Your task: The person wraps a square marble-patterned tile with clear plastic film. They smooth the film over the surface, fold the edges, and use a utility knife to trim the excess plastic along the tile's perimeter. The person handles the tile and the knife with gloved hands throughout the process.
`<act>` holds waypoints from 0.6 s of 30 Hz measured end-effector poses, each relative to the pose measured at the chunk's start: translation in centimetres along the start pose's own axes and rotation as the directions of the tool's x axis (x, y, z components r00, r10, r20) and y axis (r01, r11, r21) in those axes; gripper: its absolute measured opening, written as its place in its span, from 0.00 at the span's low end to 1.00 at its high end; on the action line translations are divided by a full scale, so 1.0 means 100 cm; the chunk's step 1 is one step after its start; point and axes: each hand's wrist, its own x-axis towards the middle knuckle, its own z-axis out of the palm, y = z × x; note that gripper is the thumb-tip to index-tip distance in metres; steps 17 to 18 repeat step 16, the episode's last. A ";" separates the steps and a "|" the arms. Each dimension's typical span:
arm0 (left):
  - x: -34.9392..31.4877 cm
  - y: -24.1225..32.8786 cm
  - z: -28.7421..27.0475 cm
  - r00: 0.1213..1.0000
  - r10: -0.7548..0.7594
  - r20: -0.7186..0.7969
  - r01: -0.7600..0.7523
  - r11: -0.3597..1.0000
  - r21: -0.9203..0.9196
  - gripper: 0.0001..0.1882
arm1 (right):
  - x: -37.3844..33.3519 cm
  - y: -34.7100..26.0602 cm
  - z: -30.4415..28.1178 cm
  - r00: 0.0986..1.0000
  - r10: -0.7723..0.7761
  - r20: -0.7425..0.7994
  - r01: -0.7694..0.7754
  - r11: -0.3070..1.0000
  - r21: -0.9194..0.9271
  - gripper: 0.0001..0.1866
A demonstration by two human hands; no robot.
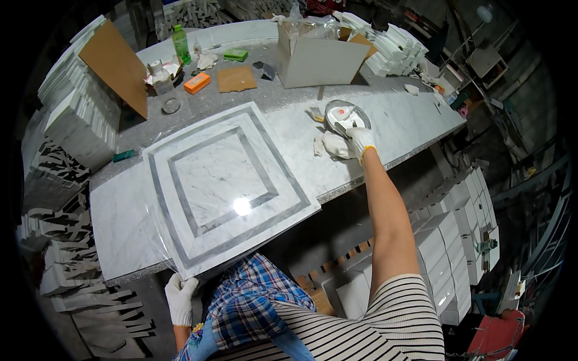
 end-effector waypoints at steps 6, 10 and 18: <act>0.000 -0.003 -0.001 1.000 0.012 -0.005 -0.012 1.000 0.024 0.12 | -0.012 -0.003 -0.001 0.998 0.046 0.038 -0.053 0.974 0.219 0.06; -0.003 -0.003 -0.004 1.000 -0.002 -0.020 0.002 1.000 0.031 0.12 | -0.026 -0.013 -0.001 0.986 0.050 0.158 -0.094 0.953 0.288 0.05; -0.006 0.009 -0.005 1.000 -0.019 0.017 0.018 0.999 0.033 0.15 | -0.081 -0.032 0.028 0.822 -0.010 0.569 -0.431 0.641 0.635 0.21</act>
